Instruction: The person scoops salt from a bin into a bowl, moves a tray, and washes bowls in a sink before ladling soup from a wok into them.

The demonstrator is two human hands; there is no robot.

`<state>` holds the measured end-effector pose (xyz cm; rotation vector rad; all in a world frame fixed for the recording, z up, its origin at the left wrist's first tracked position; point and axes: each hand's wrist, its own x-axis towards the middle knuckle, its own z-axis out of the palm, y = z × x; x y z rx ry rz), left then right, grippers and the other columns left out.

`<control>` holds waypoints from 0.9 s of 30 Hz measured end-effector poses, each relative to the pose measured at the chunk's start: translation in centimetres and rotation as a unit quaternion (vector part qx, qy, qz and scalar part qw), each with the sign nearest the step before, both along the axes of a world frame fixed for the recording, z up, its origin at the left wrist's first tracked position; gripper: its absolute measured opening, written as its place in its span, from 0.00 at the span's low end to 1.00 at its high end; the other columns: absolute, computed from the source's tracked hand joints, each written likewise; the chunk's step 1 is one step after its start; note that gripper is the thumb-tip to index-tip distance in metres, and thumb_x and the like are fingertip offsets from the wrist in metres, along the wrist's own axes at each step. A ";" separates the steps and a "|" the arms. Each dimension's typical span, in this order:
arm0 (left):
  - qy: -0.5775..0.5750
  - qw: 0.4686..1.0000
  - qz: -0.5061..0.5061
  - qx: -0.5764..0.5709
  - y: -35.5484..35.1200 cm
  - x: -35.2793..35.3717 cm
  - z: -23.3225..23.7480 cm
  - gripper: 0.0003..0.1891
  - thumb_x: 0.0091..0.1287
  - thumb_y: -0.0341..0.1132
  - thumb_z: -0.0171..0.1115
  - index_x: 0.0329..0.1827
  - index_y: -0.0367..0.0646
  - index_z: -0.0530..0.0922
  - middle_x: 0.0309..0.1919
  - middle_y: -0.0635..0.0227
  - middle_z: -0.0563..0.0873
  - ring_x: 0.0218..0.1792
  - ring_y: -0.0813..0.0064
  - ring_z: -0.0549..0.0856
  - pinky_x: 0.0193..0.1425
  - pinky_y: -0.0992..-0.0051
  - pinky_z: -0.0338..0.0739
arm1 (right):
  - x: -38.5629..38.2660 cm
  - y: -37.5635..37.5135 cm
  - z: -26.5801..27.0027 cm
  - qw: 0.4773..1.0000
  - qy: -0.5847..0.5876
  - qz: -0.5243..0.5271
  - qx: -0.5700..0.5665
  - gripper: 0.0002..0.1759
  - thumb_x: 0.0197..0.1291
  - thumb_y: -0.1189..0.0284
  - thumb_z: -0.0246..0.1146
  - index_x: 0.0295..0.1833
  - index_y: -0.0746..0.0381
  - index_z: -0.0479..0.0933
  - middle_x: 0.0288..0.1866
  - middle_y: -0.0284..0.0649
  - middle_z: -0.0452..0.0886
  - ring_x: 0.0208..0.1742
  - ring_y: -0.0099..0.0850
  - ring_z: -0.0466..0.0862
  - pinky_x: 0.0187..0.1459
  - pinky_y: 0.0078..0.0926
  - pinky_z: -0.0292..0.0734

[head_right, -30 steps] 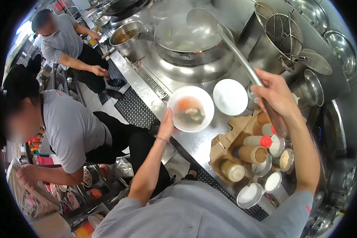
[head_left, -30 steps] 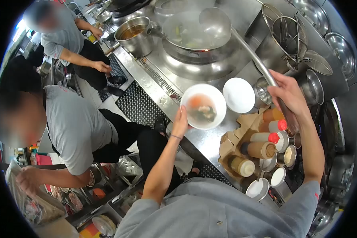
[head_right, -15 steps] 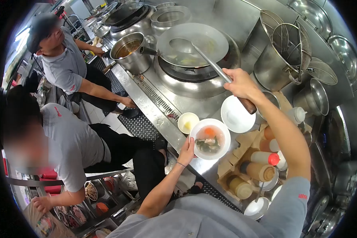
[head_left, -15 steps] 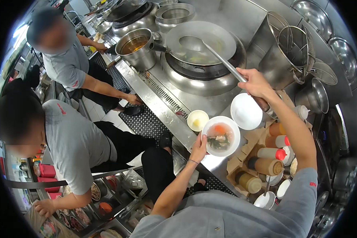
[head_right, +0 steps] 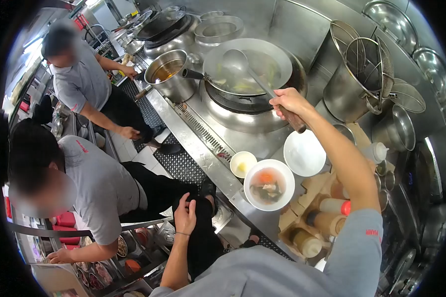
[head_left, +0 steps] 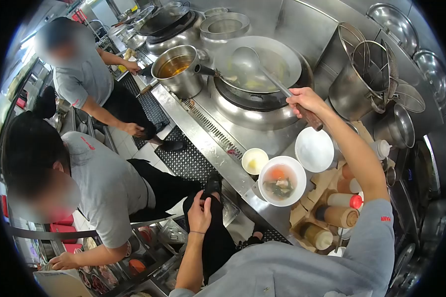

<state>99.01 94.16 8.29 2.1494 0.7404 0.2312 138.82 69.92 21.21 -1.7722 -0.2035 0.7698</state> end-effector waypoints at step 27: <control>-0.098 0.994 0.037 0.034 0.7 -0.7 -2.8 0.10 0.67 0.37 0.65 0.44 0.39 0.82 0.19 0.63 0.82 0.19 0.79 0.81 0.25 0.77 0.74 | 1.9 0.4 0.7 0.947 0.219 -0.051 0.229 0.08 0.67 0.72 0.58 0.39 0.61 0.66 0.30 0.35 0.74 0.21 0.16 0.71 0.20 0.12 0.69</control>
